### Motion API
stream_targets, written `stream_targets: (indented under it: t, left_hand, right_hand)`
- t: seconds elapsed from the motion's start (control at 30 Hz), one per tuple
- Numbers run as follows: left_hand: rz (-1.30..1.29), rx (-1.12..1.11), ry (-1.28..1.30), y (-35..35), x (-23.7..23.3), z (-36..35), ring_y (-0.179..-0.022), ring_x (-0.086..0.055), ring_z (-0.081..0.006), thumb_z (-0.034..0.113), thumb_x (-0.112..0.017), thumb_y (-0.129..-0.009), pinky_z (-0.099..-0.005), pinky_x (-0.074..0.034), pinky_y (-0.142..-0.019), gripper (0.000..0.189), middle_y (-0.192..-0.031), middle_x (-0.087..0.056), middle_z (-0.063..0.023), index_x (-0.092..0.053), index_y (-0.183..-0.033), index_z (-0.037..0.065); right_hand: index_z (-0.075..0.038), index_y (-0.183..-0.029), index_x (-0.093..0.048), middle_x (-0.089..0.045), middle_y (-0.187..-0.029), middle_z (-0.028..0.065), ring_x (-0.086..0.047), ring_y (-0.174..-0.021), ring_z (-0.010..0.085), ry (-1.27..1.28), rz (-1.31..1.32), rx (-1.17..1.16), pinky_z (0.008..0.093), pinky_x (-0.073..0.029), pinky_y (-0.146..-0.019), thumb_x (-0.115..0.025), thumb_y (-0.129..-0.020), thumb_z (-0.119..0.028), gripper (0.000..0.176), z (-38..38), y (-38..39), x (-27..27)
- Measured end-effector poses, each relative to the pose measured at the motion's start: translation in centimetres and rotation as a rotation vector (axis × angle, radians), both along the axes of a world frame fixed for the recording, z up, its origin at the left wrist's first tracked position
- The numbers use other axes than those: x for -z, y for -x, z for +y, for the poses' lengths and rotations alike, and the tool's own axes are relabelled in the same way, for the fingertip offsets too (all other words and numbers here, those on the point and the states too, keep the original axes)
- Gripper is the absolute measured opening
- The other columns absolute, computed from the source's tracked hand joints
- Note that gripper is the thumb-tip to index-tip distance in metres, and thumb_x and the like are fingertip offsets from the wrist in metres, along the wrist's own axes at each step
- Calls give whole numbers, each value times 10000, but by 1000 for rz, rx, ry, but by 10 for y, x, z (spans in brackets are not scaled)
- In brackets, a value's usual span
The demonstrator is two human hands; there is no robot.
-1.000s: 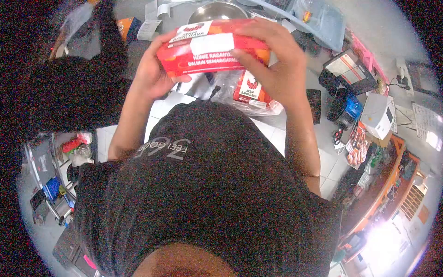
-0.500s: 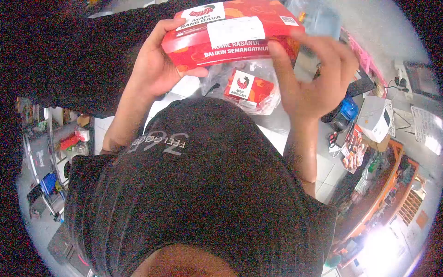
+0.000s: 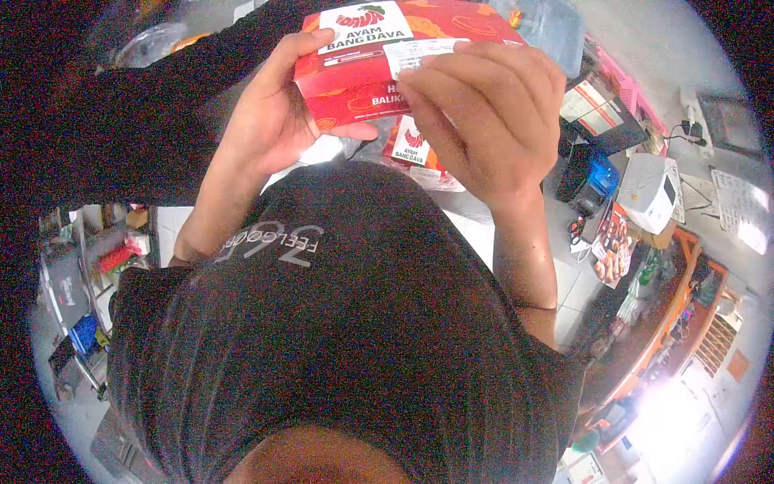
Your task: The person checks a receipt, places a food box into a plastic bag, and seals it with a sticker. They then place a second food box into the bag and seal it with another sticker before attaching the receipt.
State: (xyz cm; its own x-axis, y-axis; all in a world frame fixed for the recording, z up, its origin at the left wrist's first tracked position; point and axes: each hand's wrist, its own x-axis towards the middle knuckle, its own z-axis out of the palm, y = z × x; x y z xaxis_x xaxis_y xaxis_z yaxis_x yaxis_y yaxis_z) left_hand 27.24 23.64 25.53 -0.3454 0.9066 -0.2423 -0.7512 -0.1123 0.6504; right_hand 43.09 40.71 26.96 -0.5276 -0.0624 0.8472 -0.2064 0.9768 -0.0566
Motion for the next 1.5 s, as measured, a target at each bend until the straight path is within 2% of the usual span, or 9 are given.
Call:
stream_targets:
  t: [0.1, 0.2, 0.27, 0.33, 0.53, 0.8, 0.9, 1.23, 1.5]
  left_hand:
    - [-46, 18, -87, 9, 8, -2, -1198, -672, -333, 191, -645, -1008, -547, -622, -919, 604, -1351, -591, -198, -336, -1488, -4]
    - [2, 69, -80, 12, 7, -6, -1220, -665, -365, 285, -601, -1030, -574, -645, -855, 575, -1395, -597, -216, -385, -1507, 47]
    - [-46, -63, -65, 5, -12, -8, -1199, -649, -310, 103, -569, -1008, -483, -610, -953, 502, -1322, -576, -177, -359, -1462, 61]
    - [-29, -159, -47, 0, -16, -6, -1201, -632, -282, 7, -554, -995, -445, -592, -1003, 507, -1312, -547, -159, -331, -1445, 73]
    - [138, -307, -10, -3, -3, -4, -1237, -599, -266, -19, -561, -979, -442, -583, -1012, 553, -1350, -522, -162, -302, -1458, 78]
    - [222, -376, -172, -7, -1, -9, -1238, -596, -264, -27, -587, -963, -432, -559, -1025, 577, -1346, -534, -162, -299, -1454, 65]
    - [248, -428, -107, -8, 6, -7, -1229, -603, -266, -23, -600, -966, -432, -558, -1026, 586, -1340, -544, -171, -289, -1455, 66]
    - [339, -434, -106, -12, 8, -9, -1207, -608, -241, -11, -634, -976, -401, -550, -1001, 620, -1331, -550, -167, -254, -1458, 78]
    - [495, -425, -83, -9, 19, -6, -1230, -589, -231, -15, -641, -972, -392, -543, -1004, 682, -1352, -534, -165, -184, -1468, 88]
  right_hand:
    - [-79, -888, -773, -741, -925, 43, -676, -883, 215, 191, -28, 3, 348, -503, -821, -869, -746, -57, 173, -10, 1, -1]
    - [-55, -890, -766, -740, -924, 60, -673, -873, 218, 299, -58, 14, 332, -512, -798, -849, -776, -16, 145, -17, 0, -5]
    - [-50, -893, -764, -739, -926, 66, -672, -873, 217, 368, -63, 22, 323, -516, -791, -843, -792, -14, 133, -21, 0, -5]
    - [-53, -895, -762, -739, -928, 71, -672, -879, 213, 467, -50, 36, 316, -520, -795, -841, -806, -25, 122, -26, 1, 0]
    - [-51, -919, -742, -737, -957, 78, -668, -914, 209, 625, 24, 92, 313, -516, -847, -828, -840, -42, 118, -38, 5, 6]
    - [-61, -931, -724, -717, -997, 80, -628, -993, 225, 668, 35, 268, 335, -473, -919, -804, -860, -53, 108, -52, 11, 5]
    - [-65, -936, -717, -702, -1024, 77, -603, -1016, 223, 684, 68, 273, 340, -455, -936, -793, -874, -71, 99, -53, 14, 10]
    - [-73, -986, -672, -682, -1041, 77, -573, -1037, 248, 618, 37, 343, 379, -400, -976, -735, -938, -130, 98, -53, 18, 17]
    - [-60, -1002, -657, -658, -1036, 83, -568, -1025, 253, 694, 73, 350, 388, -390, -964, -713, -965, -162, 122, -52, 19, 23]
